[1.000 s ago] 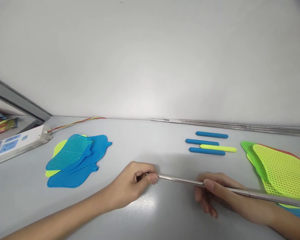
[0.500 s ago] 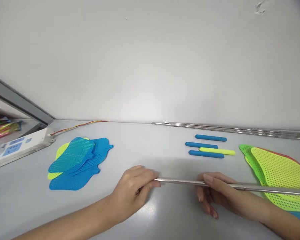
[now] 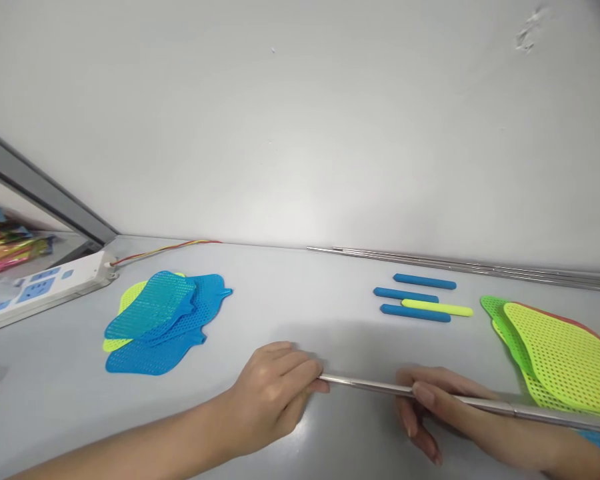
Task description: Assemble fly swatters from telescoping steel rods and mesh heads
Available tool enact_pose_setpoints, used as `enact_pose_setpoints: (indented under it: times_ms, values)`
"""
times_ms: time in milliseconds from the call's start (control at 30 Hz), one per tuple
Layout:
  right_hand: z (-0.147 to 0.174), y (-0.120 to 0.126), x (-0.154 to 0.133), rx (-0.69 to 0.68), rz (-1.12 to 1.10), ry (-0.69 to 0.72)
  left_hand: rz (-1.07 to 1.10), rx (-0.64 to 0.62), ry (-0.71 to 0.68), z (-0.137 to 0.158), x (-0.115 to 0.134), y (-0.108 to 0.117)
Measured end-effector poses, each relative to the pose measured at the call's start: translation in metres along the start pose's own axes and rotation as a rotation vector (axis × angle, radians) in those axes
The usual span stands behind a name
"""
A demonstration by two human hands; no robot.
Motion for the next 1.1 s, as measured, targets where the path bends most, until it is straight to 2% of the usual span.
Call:
enact_pose_setpoints:
  times_ms: [333, 467, 767, 967, 1100]
  values:
    - [-0.006, -0.008, 0.007, -0.02, -0.068, 0.0, -0.008, 0.006, -0.037, -0.001, 0.005, -0.001]
    - [-0.007, -0.004, 0.009, 0.008, -0.094, -0.005, 0.025, -0.054, 0.001, 0.0, 0.002, -0.003]
    - [-0.021, -0.001, 0.024, -0.03, -0.427, 0.044, 0.208, -0.23, 0.119, -0.004, -0.004, -0.005]
    - [-0.017, 0.001, 0.02, -0.012, -0.369, 0.031, 0.302, -0.249, 0.194, -0.003, -0.007, -0.006]
    - [-0.012, 0.004, 0.018, 0.104, -0.237, 0.007, 0.319, -0.24, 0.178, -0.003, -0.008, -0.005]
Point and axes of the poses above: each hand's wrist, its own z-axis away from the middle knuckle, its own y-axis out of the back of the hand, x = y × z, the point moved 3 cm from there along -z, towards the middle knuckle, and after that the axes turned 12 degrees about -y, right-handed, at the moved point
